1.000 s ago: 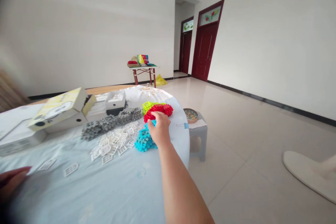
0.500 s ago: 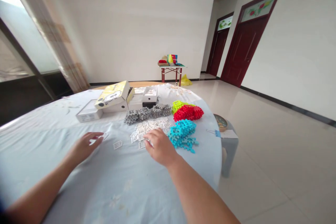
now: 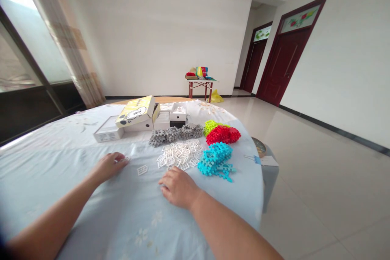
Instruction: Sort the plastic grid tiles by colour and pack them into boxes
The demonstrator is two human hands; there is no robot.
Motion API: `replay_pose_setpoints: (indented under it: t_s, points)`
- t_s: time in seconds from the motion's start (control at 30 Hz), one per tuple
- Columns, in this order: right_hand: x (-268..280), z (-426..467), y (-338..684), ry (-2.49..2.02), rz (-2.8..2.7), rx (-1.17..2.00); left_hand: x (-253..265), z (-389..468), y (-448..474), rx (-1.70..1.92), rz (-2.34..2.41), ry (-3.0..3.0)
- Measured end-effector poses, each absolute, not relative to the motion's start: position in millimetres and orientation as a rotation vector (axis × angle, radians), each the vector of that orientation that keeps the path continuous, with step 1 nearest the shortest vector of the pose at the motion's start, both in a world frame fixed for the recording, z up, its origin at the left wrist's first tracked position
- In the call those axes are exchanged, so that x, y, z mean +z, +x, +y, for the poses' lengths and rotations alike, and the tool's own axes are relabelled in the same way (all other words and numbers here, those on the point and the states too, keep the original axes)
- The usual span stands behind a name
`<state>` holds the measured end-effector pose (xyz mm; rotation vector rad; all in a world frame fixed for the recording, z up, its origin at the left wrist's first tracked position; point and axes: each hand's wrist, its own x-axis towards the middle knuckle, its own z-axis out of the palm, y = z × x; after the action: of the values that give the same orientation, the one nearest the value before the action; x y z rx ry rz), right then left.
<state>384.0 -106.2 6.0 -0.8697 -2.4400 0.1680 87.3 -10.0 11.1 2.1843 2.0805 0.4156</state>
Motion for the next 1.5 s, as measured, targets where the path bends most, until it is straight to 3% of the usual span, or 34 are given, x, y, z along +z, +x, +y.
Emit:
replay_pose_setpoints:
  t_s: [0.2,0.3,0.43,0.83,1.2,1.5]
  points:
    - [5,-106,383,-0.887,-2.436,0.168,34,-23,92,0.290,2.145,2.298]
    - [6,-106,384,-0.892,-2.431,0.172,44,-21,89,0.447,2.217,2.135]
    - [7,-105,384,-0.904,-2.434,0.175,46,-7,97,0.730,1.970,1.794]
    - [7,-106,387,-0.971,-2.411,0.282,62,9,217,0.900,1.325,1.620]
    - [10,-104,388,-0.892,-2.438,0.265,38,-27,155,0.599,1.667,2.177]
    - [8,-103,388,-0.873,-2.429,0.279,27,-44,146,0.404,1.632,2.312]
